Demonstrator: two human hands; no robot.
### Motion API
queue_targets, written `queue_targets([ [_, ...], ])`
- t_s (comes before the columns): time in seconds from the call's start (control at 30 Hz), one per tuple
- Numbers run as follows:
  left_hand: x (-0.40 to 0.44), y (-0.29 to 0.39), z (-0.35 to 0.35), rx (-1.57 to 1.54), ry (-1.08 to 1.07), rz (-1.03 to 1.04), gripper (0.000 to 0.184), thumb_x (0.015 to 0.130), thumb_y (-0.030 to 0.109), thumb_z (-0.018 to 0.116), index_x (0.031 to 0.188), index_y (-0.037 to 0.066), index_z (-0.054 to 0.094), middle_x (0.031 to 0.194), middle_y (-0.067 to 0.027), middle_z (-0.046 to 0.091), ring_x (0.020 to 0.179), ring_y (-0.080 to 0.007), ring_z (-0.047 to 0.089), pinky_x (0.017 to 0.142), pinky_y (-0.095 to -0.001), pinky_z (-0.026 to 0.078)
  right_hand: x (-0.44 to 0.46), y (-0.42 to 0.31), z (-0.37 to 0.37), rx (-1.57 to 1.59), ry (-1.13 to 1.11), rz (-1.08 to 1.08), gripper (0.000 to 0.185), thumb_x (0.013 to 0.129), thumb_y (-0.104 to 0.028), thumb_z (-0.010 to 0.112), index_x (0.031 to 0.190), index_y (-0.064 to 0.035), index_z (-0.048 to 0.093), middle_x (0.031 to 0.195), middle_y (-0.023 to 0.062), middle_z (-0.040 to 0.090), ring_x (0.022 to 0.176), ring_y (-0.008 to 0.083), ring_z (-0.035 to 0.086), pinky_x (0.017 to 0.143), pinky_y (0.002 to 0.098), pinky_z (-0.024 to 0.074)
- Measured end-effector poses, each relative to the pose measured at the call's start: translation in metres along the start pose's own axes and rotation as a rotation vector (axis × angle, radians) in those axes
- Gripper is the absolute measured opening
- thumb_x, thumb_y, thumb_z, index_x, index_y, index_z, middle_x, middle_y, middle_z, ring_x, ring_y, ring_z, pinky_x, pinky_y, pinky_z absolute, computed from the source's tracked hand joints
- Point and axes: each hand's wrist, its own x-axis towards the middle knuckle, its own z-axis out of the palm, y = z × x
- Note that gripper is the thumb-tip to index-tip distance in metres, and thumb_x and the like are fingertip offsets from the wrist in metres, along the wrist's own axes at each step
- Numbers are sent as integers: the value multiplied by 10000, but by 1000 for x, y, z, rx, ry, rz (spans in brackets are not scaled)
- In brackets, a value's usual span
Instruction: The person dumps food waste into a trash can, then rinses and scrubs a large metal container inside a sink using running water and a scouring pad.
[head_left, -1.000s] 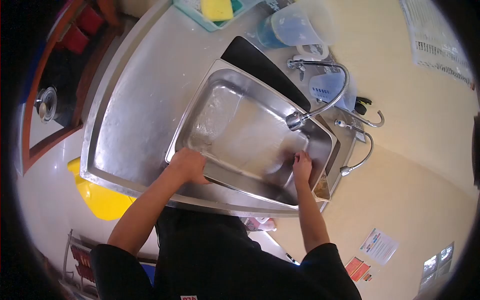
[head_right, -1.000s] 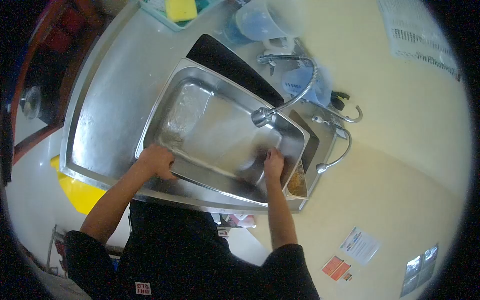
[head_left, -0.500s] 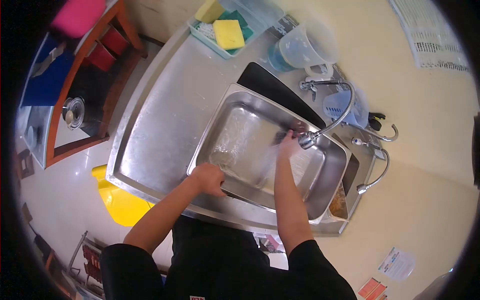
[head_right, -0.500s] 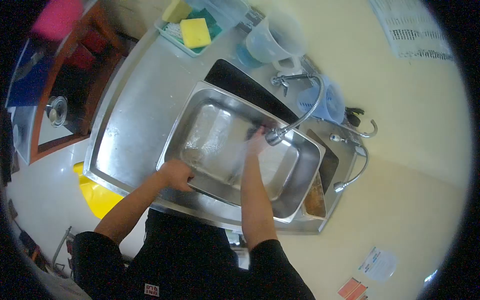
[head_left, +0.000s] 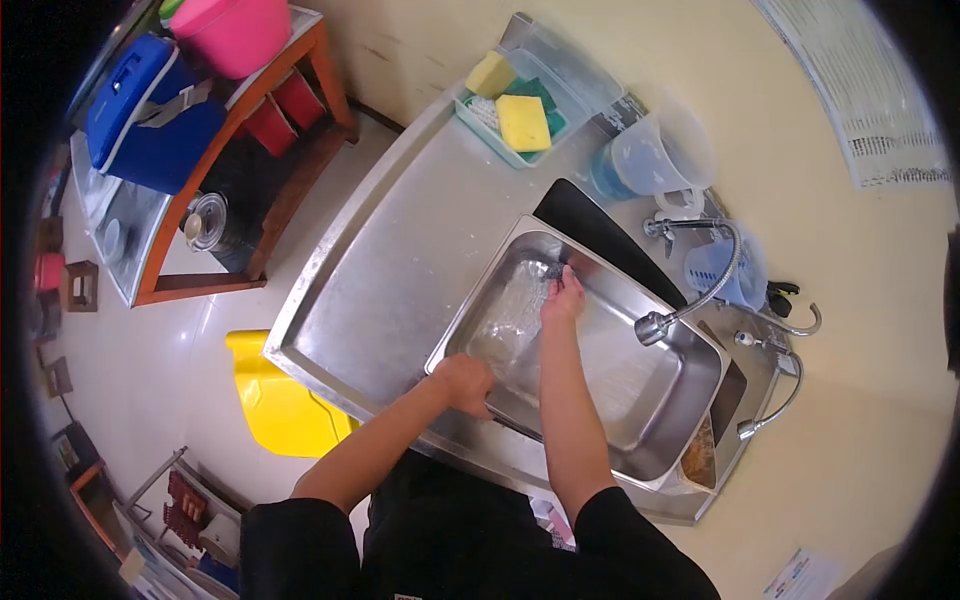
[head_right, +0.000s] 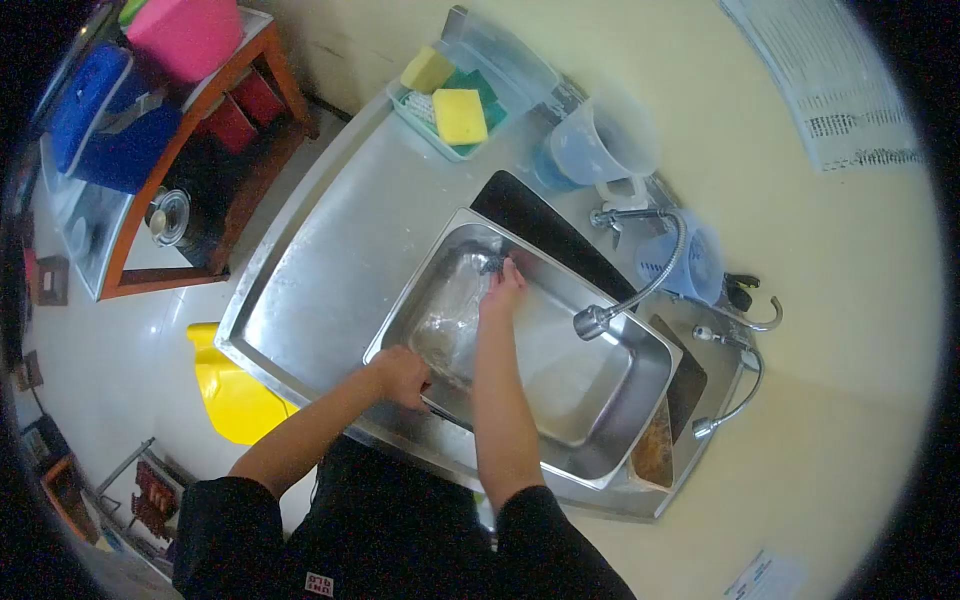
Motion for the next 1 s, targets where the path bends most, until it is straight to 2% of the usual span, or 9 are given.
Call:
queue_targets([
  [0.1,0,3,3,0,-4,29,494,721,590,725,888,127,769,909,-164,734,904,-378,703,825,-490,551,3,-10,16,-96,-143,214,216,905,-58,686,1113,-52,631,1146,63,643,1125,220,584,1008,435,452],
  [0.27,-2,8,-8,-3,-59,10,595,737,696,686,941,145,781,971,-160,743,949,-383,702,855,-477,552,-40,-46,49,44,-61,86,219,877,-63,674,1094,-79,645,1088,18,677,1049,155,614,909,384,488],
  [0.43,64,-36,28,-612,-125,-192,705,800,701,608,1162,111,744,1274,-194,662,1170,-399,628,1015,-474,487,-16,-85,-69,176,-46,167,124,910,-159,575,968,-80,650,895,96,698,802,212,675,681,370,553],
  [0.53,146,-86,76,-391,202,-362,624,847,625,595,1184,118,731,1237,-192,683,1166,-421,626,991,-500,499,14,-82,-167,133,-129,104,175,939,-210,539,934,-72,645,856,116,687,777,272,670,691,410,560],
  [0.67,149,-11,60,-114,304,-509,378,851,415,637,1060,125,760,1073,-136,736,1045,-317,700,873,-443,565,-41,-89,-146,-800,-245,-159,188,953,-209,543,1010,-81,667,956,129,682,901,297,654,817,434,542],
  [0.77,162,9,80,-183,138,84,285,854,344,632,967,118,764,968,-120,754,925,-260,729,795,-432,578,-74,-98,-129,-1509,-408,-638,202,957,-196,560,1091,-98,676,1075,151,670,1051,327,624,923,431,506],
  [0.87,163,-24,87,-586,-190,-21,296,873,354,618,891,83,738,847,-120,745,832,-262,728,747,-463,572,-70,-112,-149,-1840,-673,-835,272,942,-182,587,1195,-111,658,1235,183,623,1171,366,569,1023,454,445],
  [0.93,170,-80,104,-814,-46,-225,334,904,362,583,869,61,724,800,-138,729,772,-263,722,750,-483,564,-83,-147,-146,-2068,-672,-673,347,923,-165,599,1263,-98,630,1345,218,569,1237,392,528,1082,473,396],
  [1.0,160,-99,88,-965,348,-454,313,903,337,581,897,48,701,829,-170,722,800,-304,715,793,-487,562,-81,-169,-167,-2023,-184,-927,405,935,-160,565,1335,-107,589,1430,236,496,1294,392,489,1122,463,359],
])
